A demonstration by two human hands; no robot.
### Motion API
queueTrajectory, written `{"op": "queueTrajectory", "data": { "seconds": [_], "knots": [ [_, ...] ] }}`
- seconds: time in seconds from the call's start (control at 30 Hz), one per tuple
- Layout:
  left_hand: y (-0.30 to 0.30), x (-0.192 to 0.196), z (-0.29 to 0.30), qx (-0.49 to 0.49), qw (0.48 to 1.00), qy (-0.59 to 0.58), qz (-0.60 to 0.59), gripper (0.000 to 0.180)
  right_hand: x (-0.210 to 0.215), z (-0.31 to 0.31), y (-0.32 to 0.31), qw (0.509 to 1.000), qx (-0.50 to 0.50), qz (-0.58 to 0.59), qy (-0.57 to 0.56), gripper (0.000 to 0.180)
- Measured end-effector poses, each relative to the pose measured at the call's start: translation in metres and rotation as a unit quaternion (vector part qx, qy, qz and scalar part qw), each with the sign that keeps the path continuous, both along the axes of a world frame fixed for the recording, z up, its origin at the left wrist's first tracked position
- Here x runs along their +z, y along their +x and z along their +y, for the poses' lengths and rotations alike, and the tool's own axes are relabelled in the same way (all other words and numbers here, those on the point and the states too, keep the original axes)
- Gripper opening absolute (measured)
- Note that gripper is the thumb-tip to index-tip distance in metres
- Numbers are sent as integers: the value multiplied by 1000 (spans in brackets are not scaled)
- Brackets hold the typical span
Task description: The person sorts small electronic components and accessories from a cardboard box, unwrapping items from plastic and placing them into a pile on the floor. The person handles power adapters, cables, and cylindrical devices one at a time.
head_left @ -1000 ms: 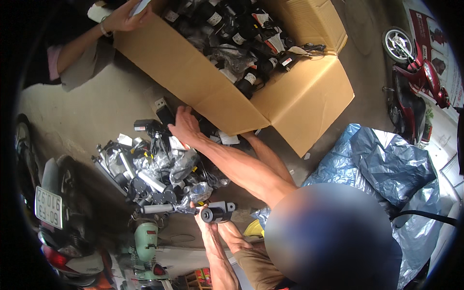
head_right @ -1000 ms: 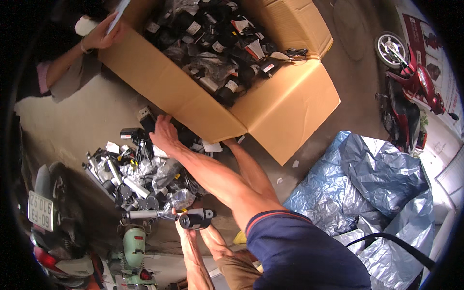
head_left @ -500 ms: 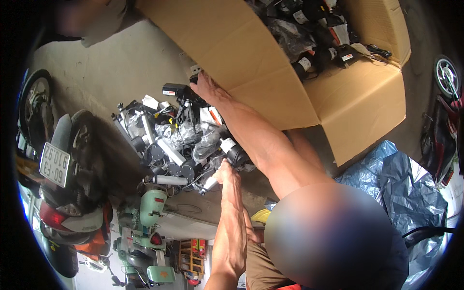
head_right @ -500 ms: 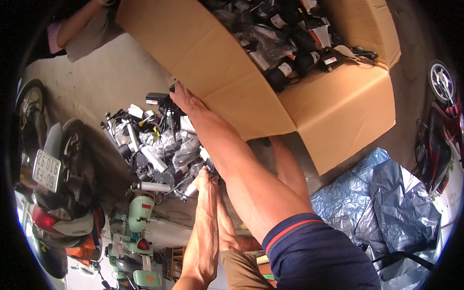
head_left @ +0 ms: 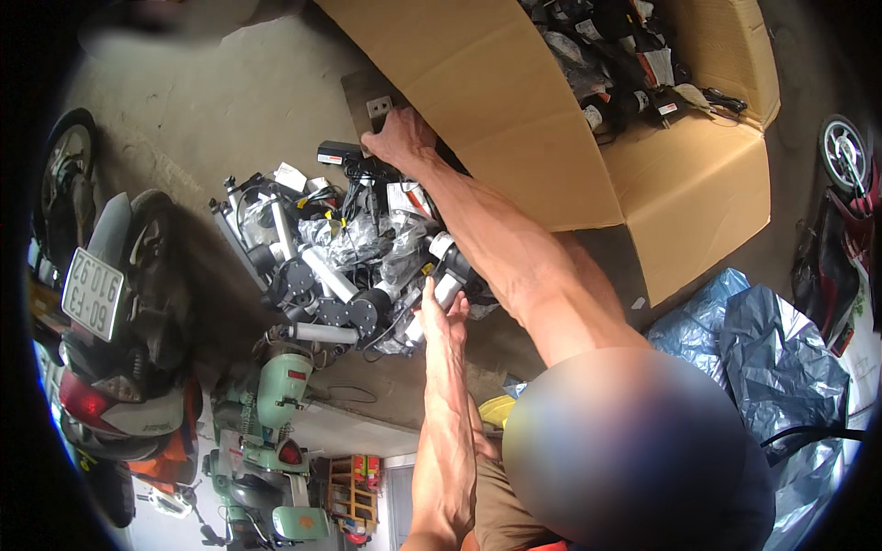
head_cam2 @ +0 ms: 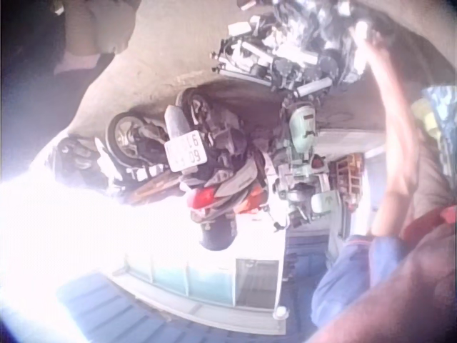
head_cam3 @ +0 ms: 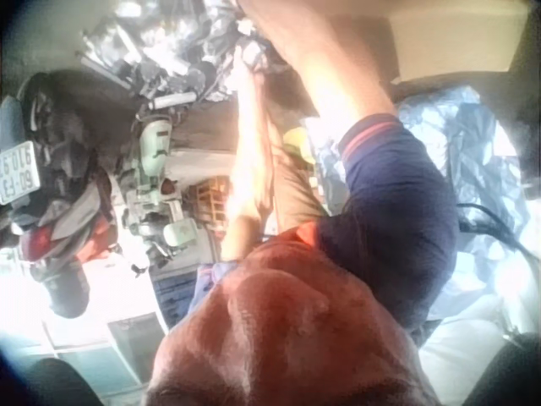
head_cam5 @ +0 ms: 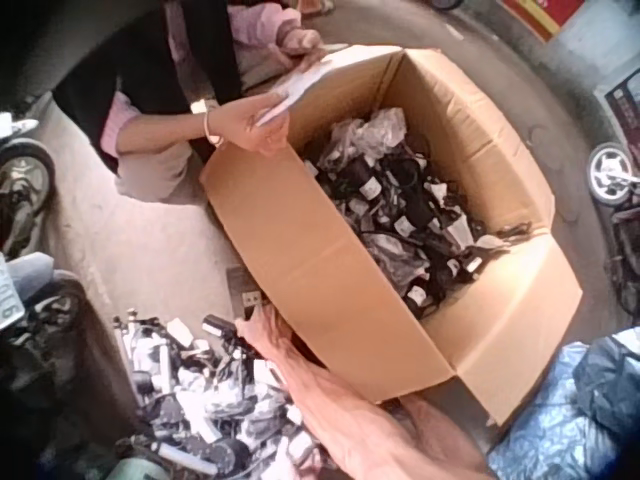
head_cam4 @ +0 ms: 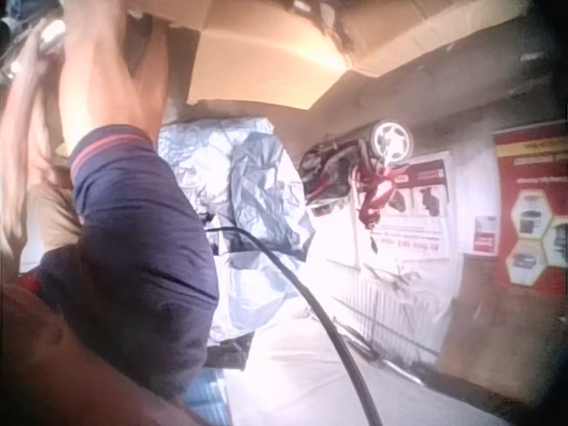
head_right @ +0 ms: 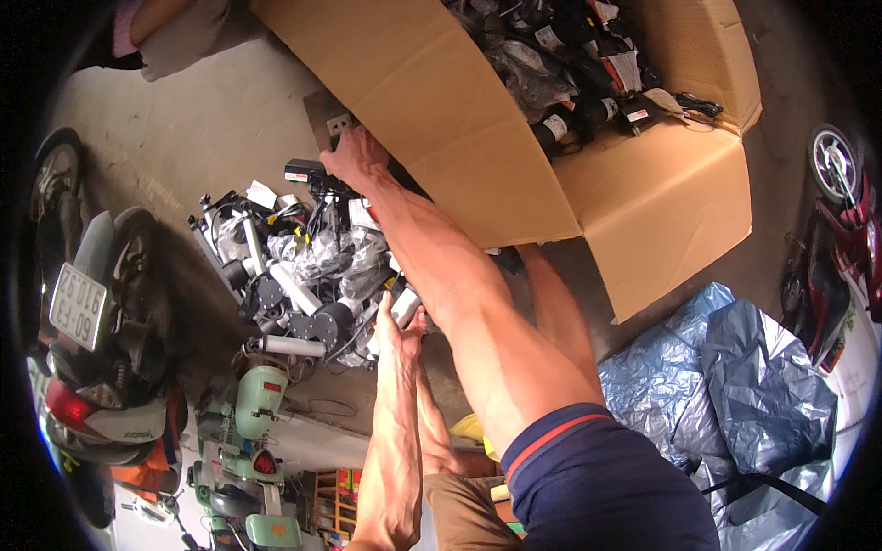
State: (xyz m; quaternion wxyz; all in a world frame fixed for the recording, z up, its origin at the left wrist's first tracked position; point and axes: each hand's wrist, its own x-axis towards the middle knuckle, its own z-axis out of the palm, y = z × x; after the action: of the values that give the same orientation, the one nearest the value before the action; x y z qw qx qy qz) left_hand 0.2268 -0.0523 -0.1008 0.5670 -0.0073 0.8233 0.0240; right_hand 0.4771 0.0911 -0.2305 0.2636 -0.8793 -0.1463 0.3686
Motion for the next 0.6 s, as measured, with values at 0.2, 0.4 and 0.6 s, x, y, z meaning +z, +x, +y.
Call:
{"op": "queueTrajectory", "data": {
  "seconds": [0.2,0.4,0.6],
  "knots": [
    [-6,17,2,68,980,-36,-184,74,-17,-18,7,998,-6,-65,6,58],
    [-18,19,-1,48,989,-67,-121,99,25,-5,11,973,-87,168,131,56],
    [22,89,13,-328,934,-133,-54,29,43,-58,-21,993,99,23,-53,49]
  ]
}}
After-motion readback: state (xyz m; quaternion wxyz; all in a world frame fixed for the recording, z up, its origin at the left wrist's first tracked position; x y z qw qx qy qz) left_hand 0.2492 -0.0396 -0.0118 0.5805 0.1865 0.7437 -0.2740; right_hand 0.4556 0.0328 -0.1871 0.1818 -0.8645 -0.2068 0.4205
